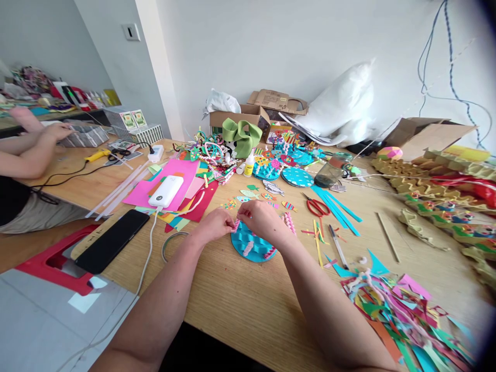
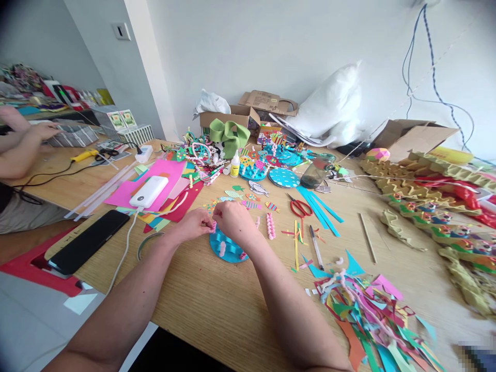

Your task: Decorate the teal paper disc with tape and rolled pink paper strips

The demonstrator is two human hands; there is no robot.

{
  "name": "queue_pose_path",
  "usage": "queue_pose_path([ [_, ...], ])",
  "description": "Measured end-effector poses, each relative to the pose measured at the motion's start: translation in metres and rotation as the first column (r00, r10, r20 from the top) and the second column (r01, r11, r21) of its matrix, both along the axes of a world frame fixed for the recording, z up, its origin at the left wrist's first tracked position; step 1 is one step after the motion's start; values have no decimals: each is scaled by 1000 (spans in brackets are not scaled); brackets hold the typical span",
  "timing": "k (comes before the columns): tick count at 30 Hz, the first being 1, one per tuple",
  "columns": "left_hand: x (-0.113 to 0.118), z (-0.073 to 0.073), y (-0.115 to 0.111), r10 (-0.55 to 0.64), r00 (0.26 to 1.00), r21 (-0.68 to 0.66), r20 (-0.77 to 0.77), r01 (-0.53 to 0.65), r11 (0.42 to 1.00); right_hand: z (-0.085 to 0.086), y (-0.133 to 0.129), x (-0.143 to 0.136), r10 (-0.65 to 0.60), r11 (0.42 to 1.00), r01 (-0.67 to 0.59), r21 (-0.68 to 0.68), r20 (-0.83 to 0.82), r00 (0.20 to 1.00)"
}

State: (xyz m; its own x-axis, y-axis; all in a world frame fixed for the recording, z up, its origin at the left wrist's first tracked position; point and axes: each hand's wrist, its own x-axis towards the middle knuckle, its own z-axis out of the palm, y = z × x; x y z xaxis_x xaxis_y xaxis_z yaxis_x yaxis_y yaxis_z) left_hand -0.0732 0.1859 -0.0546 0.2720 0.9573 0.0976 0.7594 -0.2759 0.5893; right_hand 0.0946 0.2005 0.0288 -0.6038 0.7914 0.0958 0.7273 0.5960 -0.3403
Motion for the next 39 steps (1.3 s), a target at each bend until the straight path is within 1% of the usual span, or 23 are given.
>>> queue_pose_path([
  [10, 2, 6, -3, 34, 999, -28, 9, -34, 999, -1, 2, 3, 10, 1000, -10, 12, 3, 1000],
  [15, 4, 6, -4, 13, 1000, -4, 2, -13, 1000, -1, 1, 2, 9, 1000, -9, 16, -2, 1000],
  [19, 6, 6, -6, 15, 999, 34, -35, -14, 999, -2, 1, 2, 5, 1000, -5, 25, -2, 1000],
  [22, 7, 7, -7, 17, 999, 25, -41, -16, 1000, -3, 2, 2, 4, 1000, -4, 25, -5, 1000],
  [33, 7, 5, -4, -38, 998, -8, -55, 38, 999, -8, 4, 0, 11, 999, -11, 31, -12, 1000],
  [39, 6, -2, 0, -19, 997, -21, -71, 18, 1000, -9, 4, -2, 11, 999, -10, 39, -43, 999],
])
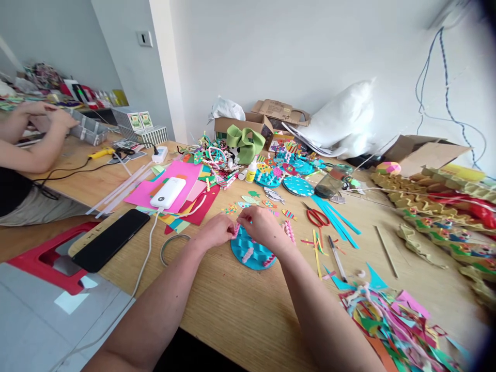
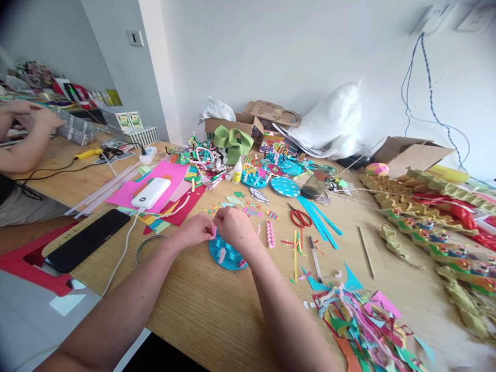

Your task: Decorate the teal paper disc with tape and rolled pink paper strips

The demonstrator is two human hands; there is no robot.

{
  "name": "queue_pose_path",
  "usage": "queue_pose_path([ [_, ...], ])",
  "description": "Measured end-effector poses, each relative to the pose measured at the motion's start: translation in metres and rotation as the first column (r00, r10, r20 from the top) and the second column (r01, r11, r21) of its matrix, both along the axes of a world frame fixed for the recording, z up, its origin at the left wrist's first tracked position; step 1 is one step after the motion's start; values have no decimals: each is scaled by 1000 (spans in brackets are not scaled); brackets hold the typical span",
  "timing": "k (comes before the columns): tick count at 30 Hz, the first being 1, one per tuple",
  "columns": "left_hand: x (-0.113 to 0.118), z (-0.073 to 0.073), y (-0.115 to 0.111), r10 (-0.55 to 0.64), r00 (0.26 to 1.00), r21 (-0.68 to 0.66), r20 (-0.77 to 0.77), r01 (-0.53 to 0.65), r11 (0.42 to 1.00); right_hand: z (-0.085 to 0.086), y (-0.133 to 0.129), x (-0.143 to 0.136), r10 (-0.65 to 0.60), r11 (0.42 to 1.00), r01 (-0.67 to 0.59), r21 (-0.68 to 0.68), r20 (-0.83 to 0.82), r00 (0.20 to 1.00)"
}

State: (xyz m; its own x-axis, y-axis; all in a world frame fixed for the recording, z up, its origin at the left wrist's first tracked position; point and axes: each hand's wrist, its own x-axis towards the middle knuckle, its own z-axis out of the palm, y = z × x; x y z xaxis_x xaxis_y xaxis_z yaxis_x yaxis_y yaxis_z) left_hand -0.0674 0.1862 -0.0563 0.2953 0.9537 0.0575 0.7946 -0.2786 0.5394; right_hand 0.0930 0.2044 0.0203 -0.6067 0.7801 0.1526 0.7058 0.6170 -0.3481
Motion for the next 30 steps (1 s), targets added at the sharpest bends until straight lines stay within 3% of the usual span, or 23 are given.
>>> queue_pose_path([
  [4, 0, -1, 1, 17, 1000, -11, -1, -17, 1000, -1, 0, -2, -14, 1000, 14, 19, -5, 1000],
  [13, 5, 11, -3, 65, 998, -52, -25, -66, 996, -6, 2, -9, -54, 992, 53, 116, 9, 999],
  [20, 5, 12, -5, 100, 995, -52, -22, -101, 994, 3, 3, -1, -63, 993, 57, -99, -66, 996],
  [26, 6, 16, -8, 100, 995, -44, -22, -101, 994, 7, 13, 13, -36, 987, 2, -160, -211, 977],
  [30, 6, 15, -9, 107, 994, -52, -26, -108, 993, 4, 16, 17, 7, 980, -44, -195, -189, 982],
])
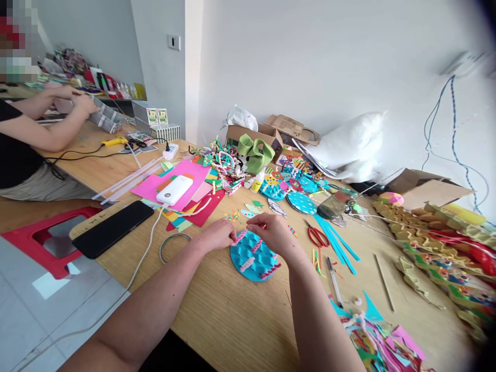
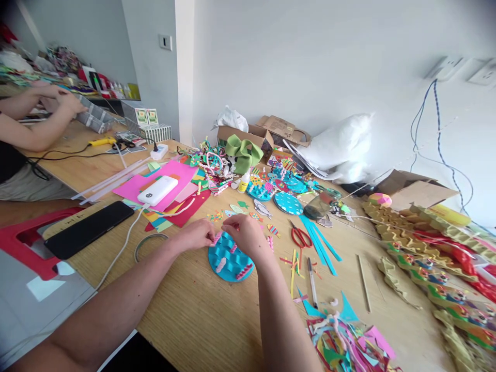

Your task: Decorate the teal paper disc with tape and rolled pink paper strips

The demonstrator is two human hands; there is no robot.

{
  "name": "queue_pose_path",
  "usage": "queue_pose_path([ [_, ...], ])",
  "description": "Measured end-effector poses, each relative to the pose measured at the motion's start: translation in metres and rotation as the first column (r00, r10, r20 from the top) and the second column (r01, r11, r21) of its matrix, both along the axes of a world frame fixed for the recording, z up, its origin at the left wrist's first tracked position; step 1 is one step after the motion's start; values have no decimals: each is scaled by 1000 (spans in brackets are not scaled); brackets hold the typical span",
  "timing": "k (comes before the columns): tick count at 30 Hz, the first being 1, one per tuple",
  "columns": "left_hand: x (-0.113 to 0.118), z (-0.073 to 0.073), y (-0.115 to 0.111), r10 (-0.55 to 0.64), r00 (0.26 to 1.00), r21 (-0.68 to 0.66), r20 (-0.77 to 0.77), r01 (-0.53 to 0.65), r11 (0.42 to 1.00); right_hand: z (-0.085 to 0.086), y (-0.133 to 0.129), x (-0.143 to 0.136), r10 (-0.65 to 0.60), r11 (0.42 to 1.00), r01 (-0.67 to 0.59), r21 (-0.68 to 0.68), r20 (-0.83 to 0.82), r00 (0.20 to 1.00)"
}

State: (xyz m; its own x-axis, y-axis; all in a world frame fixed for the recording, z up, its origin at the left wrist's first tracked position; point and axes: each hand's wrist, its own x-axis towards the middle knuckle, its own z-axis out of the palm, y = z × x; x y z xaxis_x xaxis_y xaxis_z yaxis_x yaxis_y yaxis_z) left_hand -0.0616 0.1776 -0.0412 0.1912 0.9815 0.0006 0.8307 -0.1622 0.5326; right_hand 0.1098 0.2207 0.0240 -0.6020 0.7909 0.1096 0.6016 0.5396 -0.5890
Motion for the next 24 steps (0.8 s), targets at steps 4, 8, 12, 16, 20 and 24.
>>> queue_pose_path([
  [4, 0, -1, 0, 12, 1000, -17, 3, -12, 1000, -1, -3, -2, 59, 998, -59, -9, 64, 996],
  [8, 0, 1, 0, 15, 1000, -33, 12, -15, 999, -3, -7, -10, 45, 997, -52, 54, 127, 991],
  [12, 1, 3, -1, 3, 1000, -51, 26, -2, 999, -5, -12, -19, 40, 989, -63, 132, 164, 986],
  [16, 2, 5, -1, 6, 999, -64, 32, -4, 998, -5, -14, -25, 4, 977, -55, 205, 244, 970],
  [20, 3, 6, -2, 20, 999, -74, 32, -17, 997, -6, -14, -29, -30, 969, -45, 244, 294, 955],
  [24, 3, 7, -3, 25, 999, -77, 29, -23, 997, -9, -12, -30, -38, 962, -52, 267, 320, 947],
])
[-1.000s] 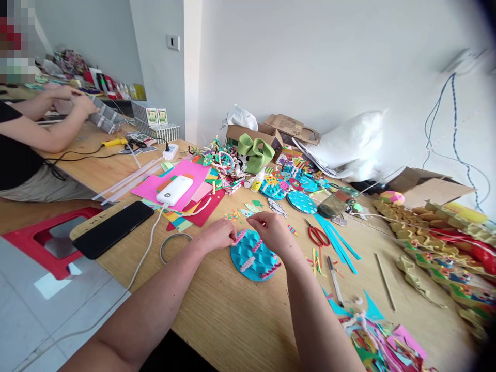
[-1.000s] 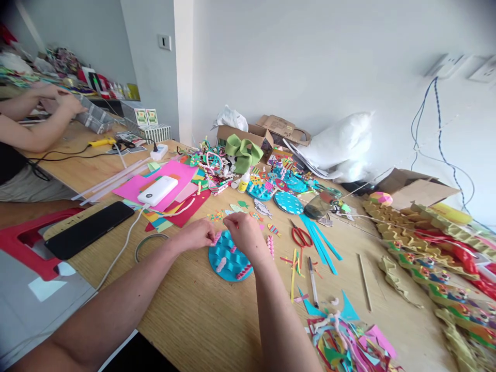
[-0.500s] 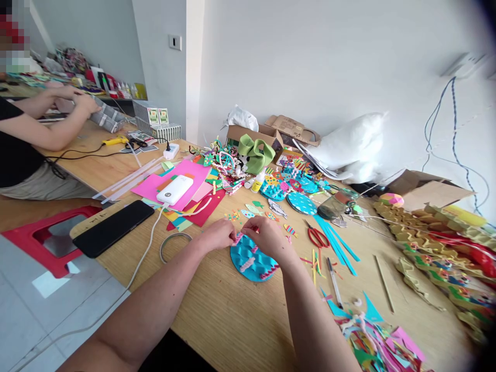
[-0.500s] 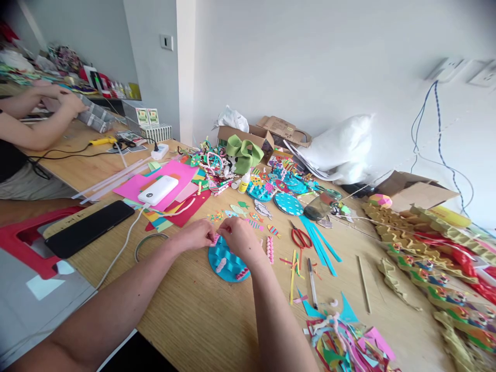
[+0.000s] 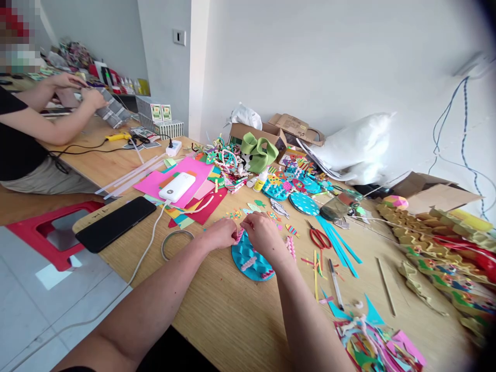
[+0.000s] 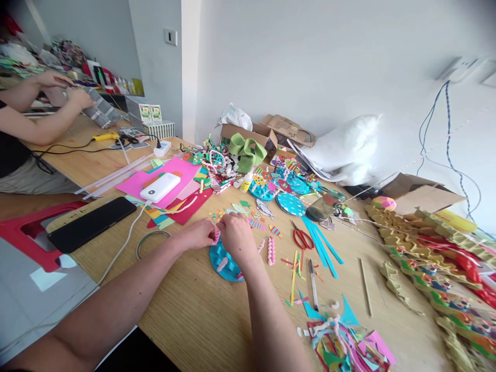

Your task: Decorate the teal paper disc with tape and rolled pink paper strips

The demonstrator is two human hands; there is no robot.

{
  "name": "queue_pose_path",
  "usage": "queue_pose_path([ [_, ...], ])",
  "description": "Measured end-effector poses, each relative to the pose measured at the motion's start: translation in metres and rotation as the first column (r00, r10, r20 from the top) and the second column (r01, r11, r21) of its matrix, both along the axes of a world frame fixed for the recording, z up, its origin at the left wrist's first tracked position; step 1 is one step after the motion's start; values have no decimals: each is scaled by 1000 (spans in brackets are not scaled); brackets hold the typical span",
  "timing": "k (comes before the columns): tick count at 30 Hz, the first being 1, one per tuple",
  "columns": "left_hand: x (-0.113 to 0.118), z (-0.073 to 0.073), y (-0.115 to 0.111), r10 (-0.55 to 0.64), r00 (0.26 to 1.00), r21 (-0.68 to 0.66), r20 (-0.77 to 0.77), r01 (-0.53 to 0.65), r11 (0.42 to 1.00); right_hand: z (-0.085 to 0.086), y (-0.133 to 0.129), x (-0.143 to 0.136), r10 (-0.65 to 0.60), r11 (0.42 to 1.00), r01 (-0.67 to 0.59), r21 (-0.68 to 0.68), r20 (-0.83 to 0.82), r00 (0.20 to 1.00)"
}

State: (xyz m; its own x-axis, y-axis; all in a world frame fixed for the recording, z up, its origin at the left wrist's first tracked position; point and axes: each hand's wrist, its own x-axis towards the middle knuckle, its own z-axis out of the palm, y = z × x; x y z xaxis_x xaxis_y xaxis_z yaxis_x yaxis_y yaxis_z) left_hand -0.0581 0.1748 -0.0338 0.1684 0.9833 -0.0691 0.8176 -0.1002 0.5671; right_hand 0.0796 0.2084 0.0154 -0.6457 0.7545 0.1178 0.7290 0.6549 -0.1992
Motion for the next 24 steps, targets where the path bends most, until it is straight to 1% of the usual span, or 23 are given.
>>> queue_pose_path([
  [5, 1, -3, 2, 6, 1000, 13, -6, -6, 1000, -1, -2, -2, 22, 998, -22, 64, 12, 1000],
  [9, 2, -6, 3, 25, 1000, 22, 0, -25, 999, 1, -6, -6, 0, 994, -3, 106, 31, 1000],
  [13, 0, -4, 1, 31, 998, -20, 52, -30, 999, 4, -7, -4, -1, 999, -1, 52, 40, 999],
  [18, -6, -4, 1, -2, 991, -69, 137, 12, 998, 6, -5, 3, -14, 1000, 14, 23, 17, 1000],
  [20, -10, -6, 4, 5, 982, -76, 190, 10, 997, 6, -5, 4, -21, 1000, 21, 19, 7, 1000],
  [21, -11, -7, 5, 19, 970, -75, 240, -1, 997, 6, -5, 4, -23, 1000, 23, 13, 6, 1000],
  [24, -14, -7, 7, 65, 894, -68, 443, -39, 997, 6, -5, 4, -20, 1000, 20, -4, 10, 1000],
])
